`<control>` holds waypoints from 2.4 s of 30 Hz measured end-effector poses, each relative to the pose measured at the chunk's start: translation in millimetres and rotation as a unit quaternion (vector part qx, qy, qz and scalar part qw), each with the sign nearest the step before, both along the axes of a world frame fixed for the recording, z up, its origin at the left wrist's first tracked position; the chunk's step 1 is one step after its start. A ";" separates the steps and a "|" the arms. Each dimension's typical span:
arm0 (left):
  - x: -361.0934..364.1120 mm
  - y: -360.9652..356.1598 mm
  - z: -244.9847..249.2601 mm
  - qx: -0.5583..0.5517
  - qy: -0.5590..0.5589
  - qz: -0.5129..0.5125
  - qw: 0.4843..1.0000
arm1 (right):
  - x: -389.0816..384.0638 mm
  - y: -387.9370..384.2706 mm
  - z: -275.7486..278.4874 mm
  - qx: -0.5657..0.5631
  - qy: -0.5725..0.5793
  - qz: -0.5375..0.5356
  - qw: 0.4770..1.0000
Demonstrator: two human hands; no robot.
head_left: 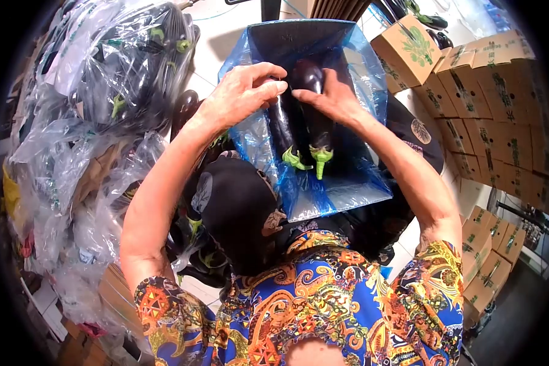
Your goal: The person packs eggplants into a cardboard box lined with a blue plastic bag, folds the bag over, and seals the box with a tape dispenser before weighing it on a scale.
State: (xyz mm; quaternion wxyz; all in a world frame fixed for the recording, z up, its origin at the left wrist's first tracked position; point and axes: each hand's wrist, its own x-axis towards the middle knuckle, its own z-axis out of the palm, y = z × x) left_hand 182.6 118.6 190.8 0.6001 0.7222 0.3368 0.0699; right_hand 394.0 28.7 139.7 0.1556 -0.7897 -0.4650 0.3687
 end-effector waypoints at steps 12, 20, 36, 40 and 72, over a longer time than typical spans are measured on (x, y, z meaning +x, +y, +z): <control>52.8 4.6 -53.1 0.308 0.002 -0.089 0.947 | -6.5 6.0 -52.5 0.028 -0.112 -0.003 0.993; 39.2 -12.1 -59.4 0.306 0.058 -0.148 0.939 | -9.0 -13.1 -42.1 0.032 0.062 -0.015 0.997; 42.3 -15.0 -44.6 0.159 0.042 -0.174 0.971 | -16.2 -2.8 -28.0 0.013 -0.143 0.067 0.987; -3.3 -20.9 -2.0 -0.037 -0.075 -0.112 0.990 | -23.1 -14.8 -44.6 0.103 -0.259 0.104 0.955; -458.8 -222.0 -173.2 -0.053 0.145 0.605 0.781 | 11.9 -41.6 18.6 0.037 -0.263 0.339 0.902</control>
